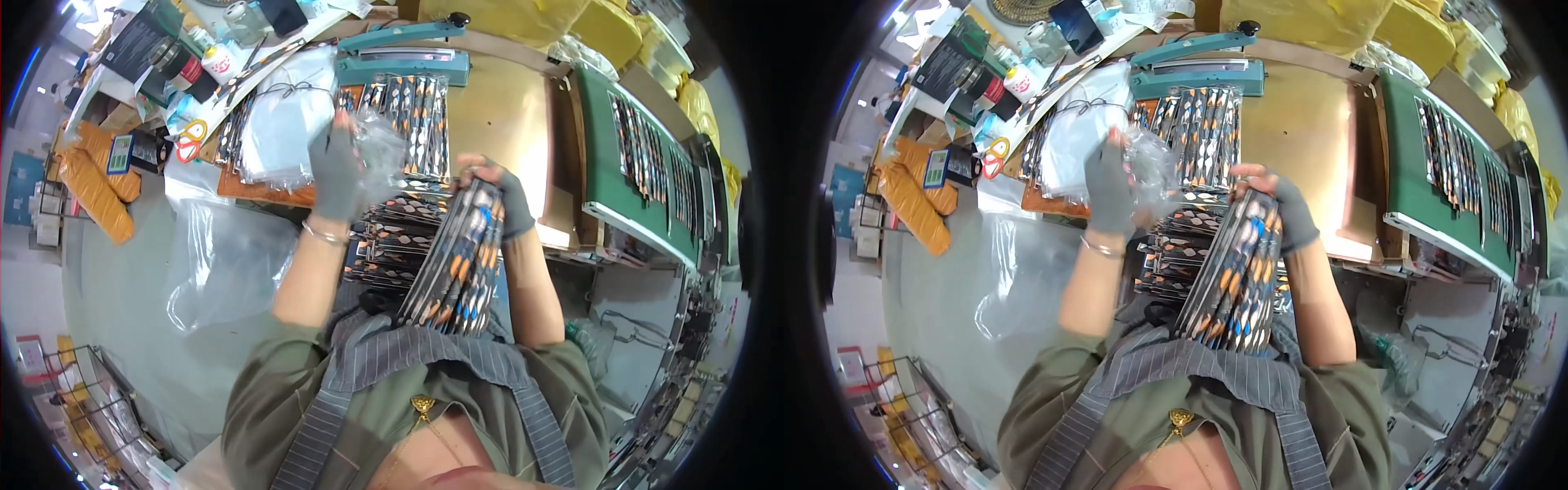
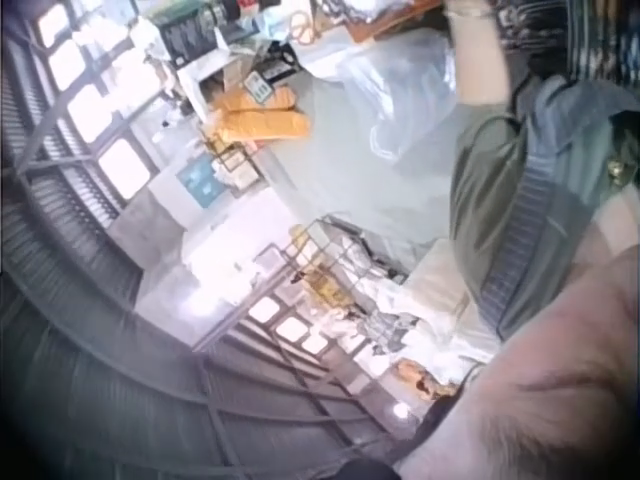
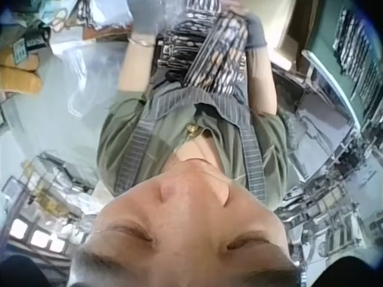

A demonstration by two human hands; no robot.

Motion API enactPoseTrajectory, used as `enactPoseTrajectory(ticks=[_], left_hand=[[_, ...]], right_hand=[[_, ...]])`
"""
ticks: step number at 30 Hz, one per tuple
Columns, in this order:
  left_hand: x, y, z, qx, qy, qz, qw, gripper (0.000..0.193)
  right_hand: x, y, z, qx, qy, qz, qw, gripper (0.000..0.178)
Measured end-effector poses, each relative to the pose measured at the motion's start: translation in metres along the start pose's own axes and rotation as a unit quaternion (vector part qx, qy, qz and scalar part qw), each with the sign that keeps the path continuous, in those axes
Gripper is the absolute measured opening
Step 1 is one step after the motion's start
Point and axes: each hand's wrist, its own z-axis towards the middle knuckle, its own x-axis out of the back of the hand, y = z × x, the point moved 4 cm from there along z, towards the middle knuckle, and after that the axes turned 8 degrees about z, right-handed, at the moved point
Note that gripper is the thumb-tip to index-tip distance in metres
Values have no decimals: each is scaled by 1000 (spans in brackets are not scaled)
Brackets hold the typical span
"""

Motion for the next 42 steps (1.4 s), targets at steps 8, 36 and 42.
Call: enactPoseTrajectory(ticks=[8, 36, 42], left_hand=[[-108, 65, -76, -566, -258, 469, 627, 26], [-167, 49, 59, -225, -471, 500, 691, 25], [-182, 57, 53, -250, -331, 428, 803, 24]], right_hand=[[1, -17, 26, 185, -179, -483, 837, 38], [-38, -217, -29, 349, 156, -714, 586, 9], [-8, -227, -15, 215, 215, -676, 672, 10]])
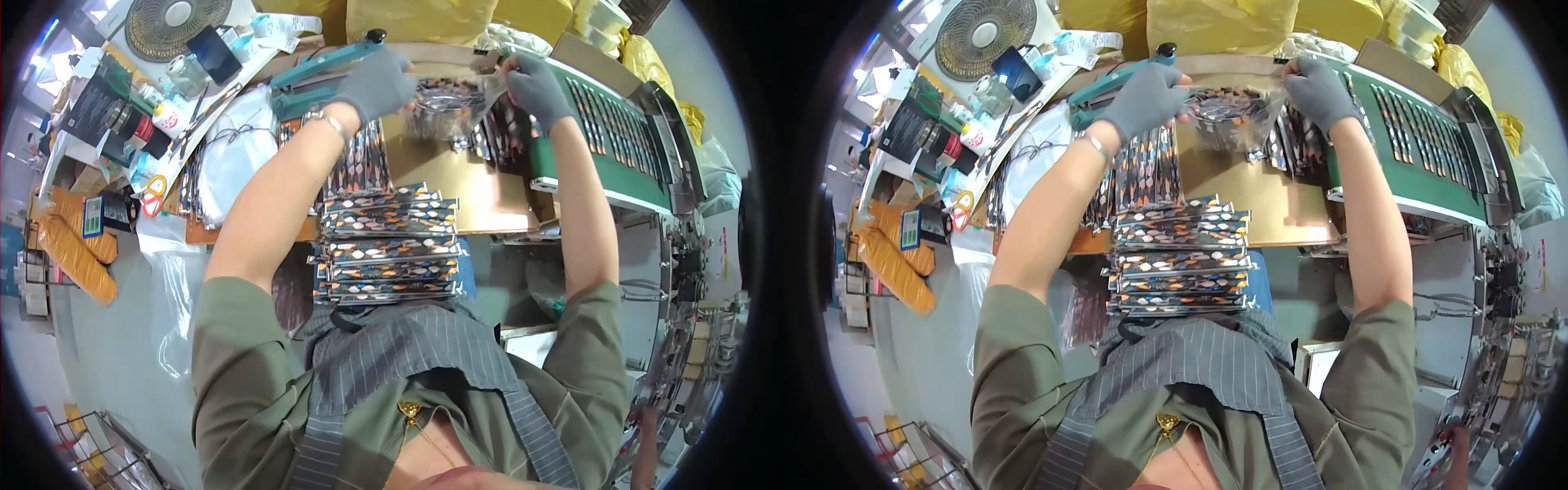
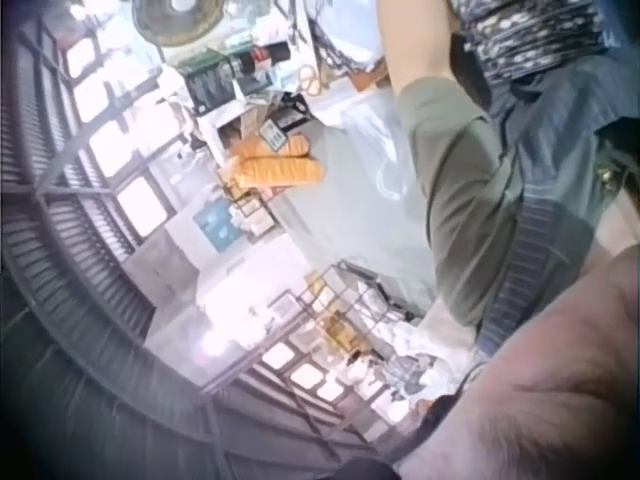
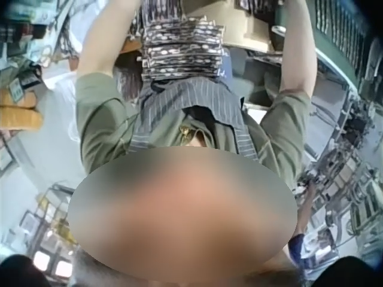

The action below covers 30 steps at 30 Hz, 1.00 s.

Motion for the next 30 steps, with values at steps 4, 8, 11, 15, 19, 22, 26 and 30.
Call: enactPoseTrajectory(ticks=[4, 8, 11, 15, 19, 22, 26, 30], left_hand=[[17, 5, 7, -22, 19, -33, 999, 33], [23, 19, -10, -20, 23, -127, 991, 31], [50, 49, -30, -26, 22, -181, 983, 28], [65, 50, -41, -7, 42, -245, 969, 33], [56, -19, -50, -148, 286, -153, 934, 53], [0, -82, -48, 121, -14, -335, 934, 43], [-42, -151, -49, 233, 84, -334, 909, 39], [-53, -208, -29, 238, 102, -416, 872, 43]], right_hand=[[9, -5, 5, 84, 31, 60, 994, 7], [26, -40, -1, 128, 50, -64, 988, 15], [-3, -97, -33, 281, 74, -79, 954, 25], [-53, -92, -31, 332, -54, -264, 904, 24], [-80, -103, -3, 266, -43, 70, 961, 37], [-124, -64, 50, 263, -41, -166, 949, 29], [-156, -9, 142, 136, 74, -84, 984, 40], [-205, -27, 200, 111, 81, -109, 984, 41]])
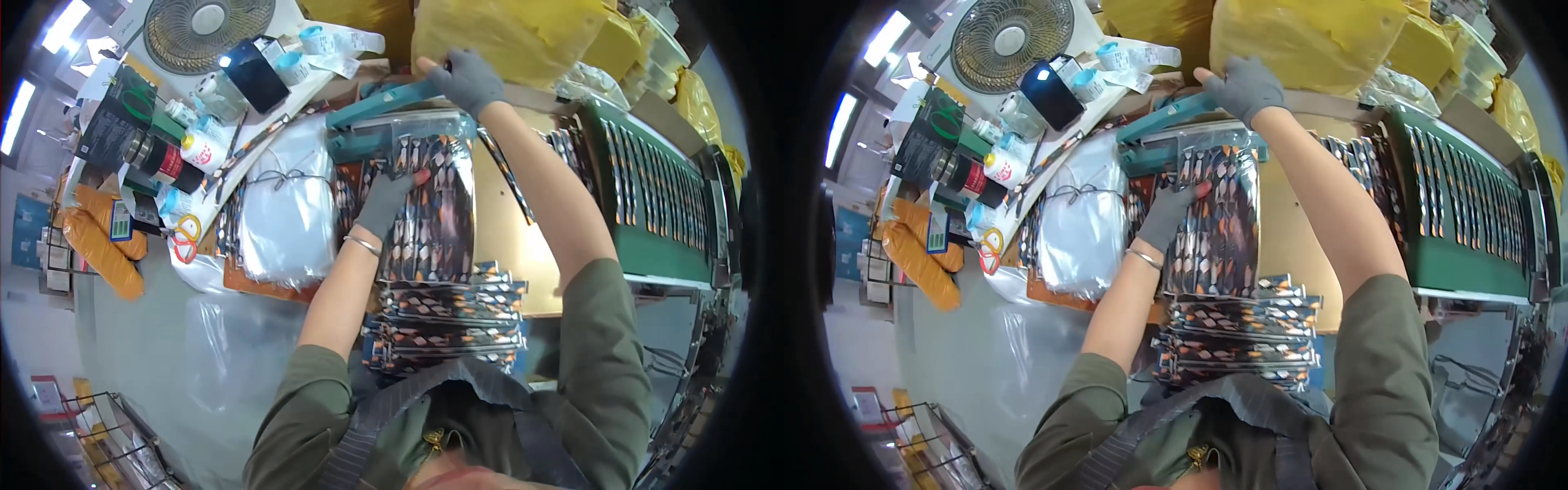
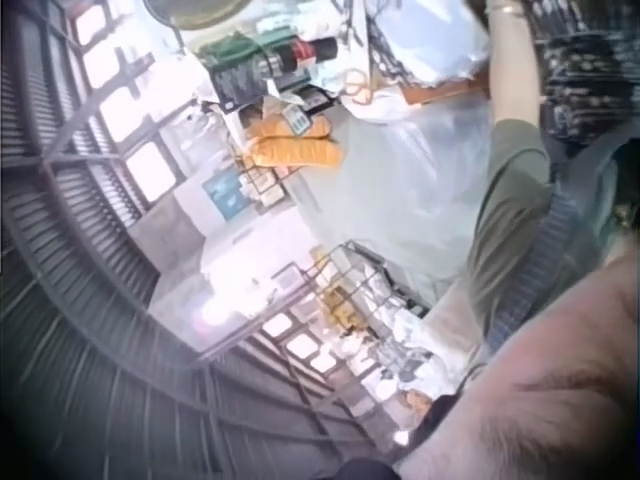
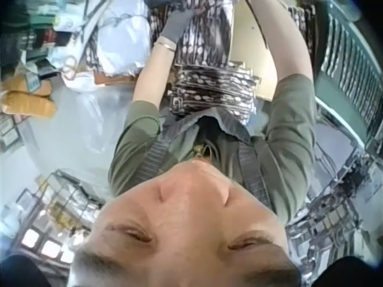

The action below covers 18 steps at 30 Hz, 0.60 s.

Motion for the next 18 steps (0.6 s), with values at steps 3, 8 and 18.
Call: enactPoseTrajectory(ticks=[3, 8, 18], left_hand=[[22, -8, 24, 34, 48, -68, 996, 47], [17, -19, 32, 40, 57, 55, 996, 46], [22, -2, 24, -12, 95, 166, 981, 37]], right_hand=[[16, -60, -2, 59, -14, -29, 998, 36], [-28, 36, -23, -4, 13, -135, 991, 24], [-40, 51, -25, 44, 41, -79, 995, 18]])
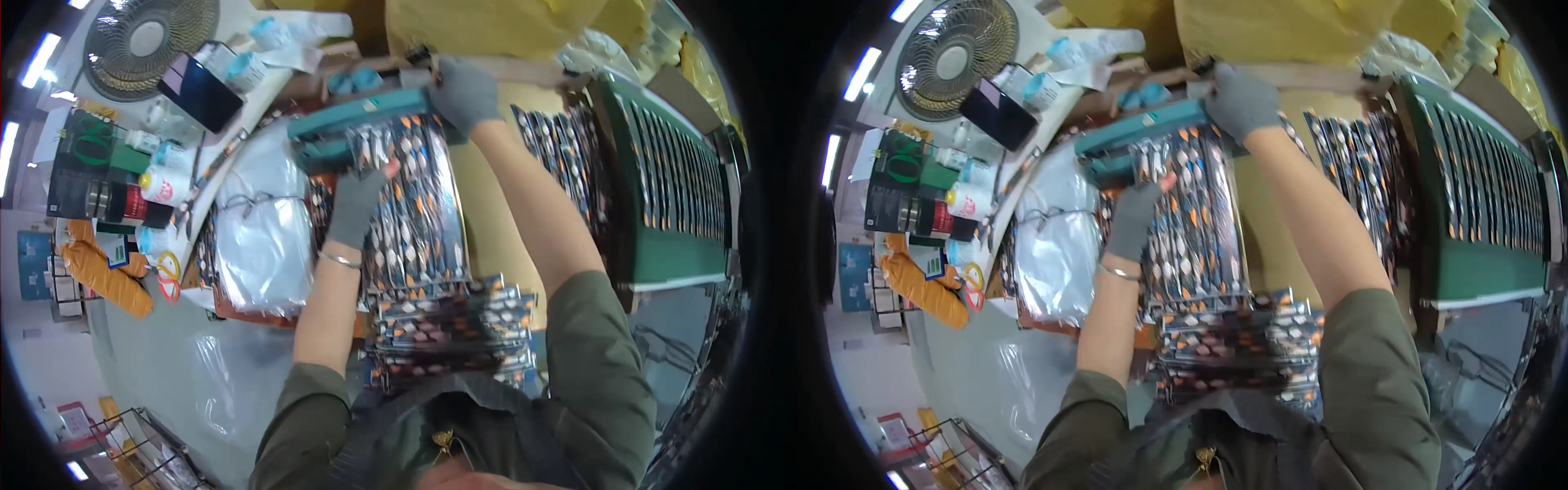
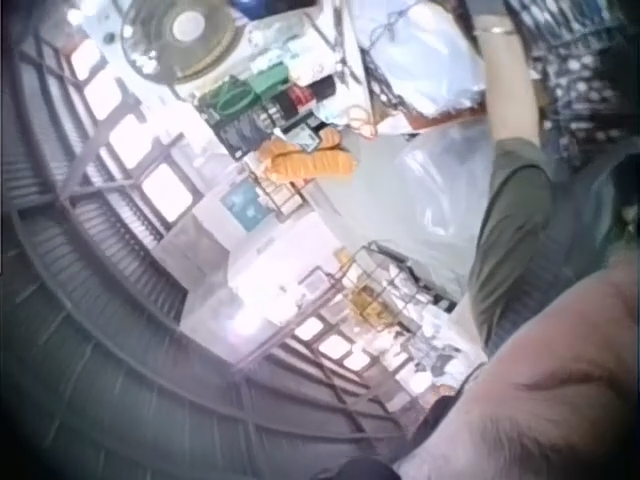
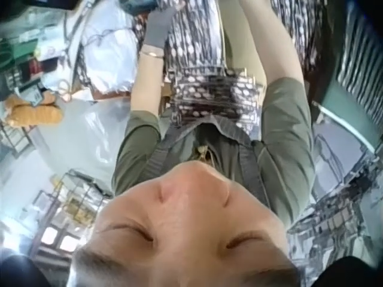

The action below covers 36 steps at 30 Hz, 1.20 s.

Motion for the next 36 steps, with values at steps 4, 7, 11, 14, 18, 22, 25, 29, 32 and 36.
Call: enactPoseTrajectory(ticks=[4, 7, 11, 14, 18, 22, 25, 29, 32, 36], left_hand=[[-13, 21, -5, 76, -33, -114, 990, 34], [-26, 25, -1, 3, -45, -117, 992, 43], [-58, 68, -45, -54, -104, 111, 987, 62], [-39, 83, -97, -145, -36, 143, 978, 67], [14, 47, -158, -99, -57, 80, 990, 38], [45, 6, -218, -54, -31, 36, 997, 28], [61, 2, -249, -10, -24, -22, 999, 26], [75, 12, -269, 3, 34, -49, 998, 22], [46, 27, -267, -85, -7, -79, 993, 39], [-19, 32, -255, -61, -87, -83, 991, 36]], right_hand=[[12, 9, -3, -98, -123, -25, 987, 40], [41, -2, -33, -197, -243, 376, 872, 67], [85, 33, -145, -96, -188, 248, 945, 85], [92, 52, -204, -92, -201, 55, 974, 88], [115, -53, -244, 16, -312, 93, 945, 45], [90, -83, -292, 112, -375, -64, 918, 32], [92, -83, -286, 48, -495, 6, 868, 27], [122, -82, -264, 13, -417, 146, 897, 22], [145, -110, -251, -312, -336, 581, 672, 26], [124, -144, -243, -289, -251, 701, 602, 25]])
